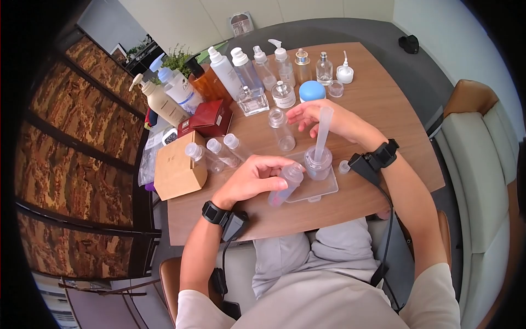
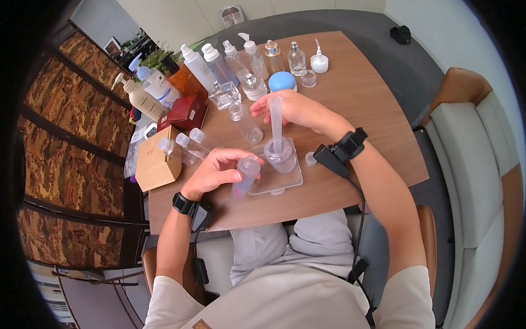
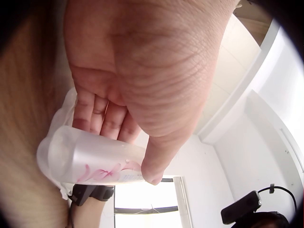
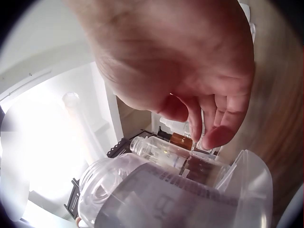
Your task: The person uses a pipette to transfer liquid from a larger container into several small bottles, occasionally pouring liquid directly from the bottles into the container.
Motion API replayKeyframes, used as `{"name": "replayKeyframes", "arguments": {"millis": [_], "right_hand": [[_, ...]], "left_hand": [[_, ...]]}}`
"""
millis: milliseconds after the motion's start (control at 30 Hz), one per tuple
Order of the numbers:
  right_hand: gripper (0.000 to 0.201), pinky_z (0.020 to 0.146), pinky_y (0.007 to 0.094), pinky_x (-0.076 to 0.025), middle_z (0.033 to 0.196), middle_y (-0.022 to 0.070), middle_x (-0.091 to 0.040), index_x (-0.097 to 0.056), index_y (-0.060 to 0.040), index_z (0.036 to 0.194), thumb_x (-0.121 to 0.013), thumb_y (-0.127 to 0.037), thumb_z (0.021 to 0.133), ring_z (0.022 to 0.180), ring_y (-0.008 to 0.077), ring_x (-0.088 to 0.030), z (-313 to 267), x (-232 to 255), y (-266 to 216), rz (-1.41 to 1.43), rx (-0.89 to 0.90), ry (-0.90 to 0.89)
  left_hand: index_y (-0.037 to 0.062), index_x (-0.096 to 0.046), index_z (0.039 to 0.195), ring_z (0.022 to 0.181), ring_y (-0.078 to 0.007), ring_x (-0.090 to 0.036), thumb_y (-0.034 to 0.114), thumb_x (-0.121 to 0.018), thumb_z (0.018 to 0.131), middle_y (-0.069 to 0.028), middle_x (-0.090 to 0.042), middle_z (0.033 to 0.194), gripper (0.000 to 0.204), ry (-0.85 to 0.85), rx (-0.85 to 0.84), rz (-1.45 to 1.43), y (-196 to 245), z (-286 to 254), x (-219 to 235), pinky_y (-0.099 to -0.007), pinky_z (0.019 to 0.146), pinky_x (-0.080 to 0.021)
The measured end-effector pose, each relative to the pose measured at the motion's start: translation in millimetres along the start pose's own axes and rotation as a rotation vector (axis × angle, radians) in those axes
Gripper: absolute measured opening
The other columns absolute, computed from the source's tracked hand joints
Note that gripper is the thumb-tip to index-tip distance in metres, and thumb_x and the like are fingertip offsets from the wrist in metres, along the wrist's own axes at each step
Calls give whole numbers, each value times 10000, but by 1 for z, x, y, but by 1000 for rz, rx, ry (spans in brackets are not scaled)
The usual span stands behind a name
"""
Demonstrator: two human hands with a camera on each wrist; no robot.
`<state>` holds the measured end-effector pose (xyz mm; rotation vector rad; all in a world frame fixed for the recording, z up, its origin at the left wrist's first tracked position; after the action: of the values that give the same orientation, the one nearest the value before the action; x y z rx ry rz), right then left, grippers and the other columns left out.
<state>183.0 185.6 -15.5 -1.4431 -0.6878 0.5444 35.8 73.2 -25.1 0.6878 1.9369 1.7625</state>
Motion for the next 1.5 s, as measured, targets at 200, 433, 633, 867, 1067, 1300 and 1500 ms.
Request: {"name": "replayKeyframes", "arguments": {"millis": [200, 433, 633, 867, 1067, 1300, 1500], "right_hand": [[417, 762, 290, -548, 1184, 99, -651, -604, 16, 1240, -487, -289, 980, 928, 146, -614, 1, -6, 14, 8, -69, -63], [435, 847, 311, -563, 1188, 114, -652, -595, 22, 1247, -509, -324, 999, 1006, 183, -643, -1, -10, 14, 31, -73, -114], [430, 848, 305, -560, 1182, 117, -655, -590, 22, 1260, -491, -312, 1009, 1001, 179, -642, -1, -10, 15, 13, -61, -126], [443, 845, 298, -555, 1174, 121, -658, -586, 21, 1269, -475, -323, 1014, 996, 177, -642, -1, -9, 16, -3, -69, -130], [457, 846, 296, -552, 1172, 130, -657, -573, 27, 1278, -470, -329, 1011, 986, 168, -639, -2, -10, 14, 14, -76, -136], [424, 836, 288, -540, 1182, 125, -659, -575, 7, 1285, -485, -294, 1001, 968, 151, -635, -7, 1, 7, 36, -128, -90], [303, 810, 286, -530, 1074, 70, -687, -621, -11, 1202, -510, -131, 946, 896, 133, -629, -60, 31, -17, -473, -182, -40]], "left_hand": [[-12, -641, 1234, 994, -188, -668, 358, -783, 815, -114, -702, 1071, 576, 6, -7, -8, -2, 0, 1, -339, 898, -517], [-14, -640, 1230, 1002, -194, -666, 327, -775, 823, -105, -687, 1140, 548, 6, -16, -10, -2, 1, 2, -348, 910, -517], [-20, -614, 1274, 995, -99, -605, 136, -707, 901, -51, -674, 1142, 414, -48, -56, -61, 0, 1, 0, -278, 893, -491], [-19, -615, 1272, 993, -94, -600, 133, -705, 901, -44, -672, 1136, 411, -38, -51, -58, 3, 1, -1, -272, 886, -489], [-18, -634, 1239, 1004, -199, -666, 288, -773, 835, -106, -689, 1136, 525, -15, -25, -22, -1, 1, 2, -349, 912, -517], [-13, -613, 1270, 1048, -187, -656, 225, -747, 872, -91, -662, 1233, 483, -14, -18, -28, -5, 0, 4, -346, 944, -507], [-5, -610, 1290, 975, -76, -605, 120, -695, 919, -33, -685, 1120, 401, -25, -50, -19, -1, 0, 2, -259, 879, -493]]}}
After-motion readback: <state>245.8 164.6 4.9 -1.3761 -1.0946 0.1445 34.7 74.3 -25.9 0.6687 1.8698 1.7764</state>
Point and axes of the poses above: each hand's wrist, its own z-axis towards the middle knuckle, its own x-axis out of the back of the hand, y = z × x, the point moved 7 cm from there along z, towards the middle knuckle
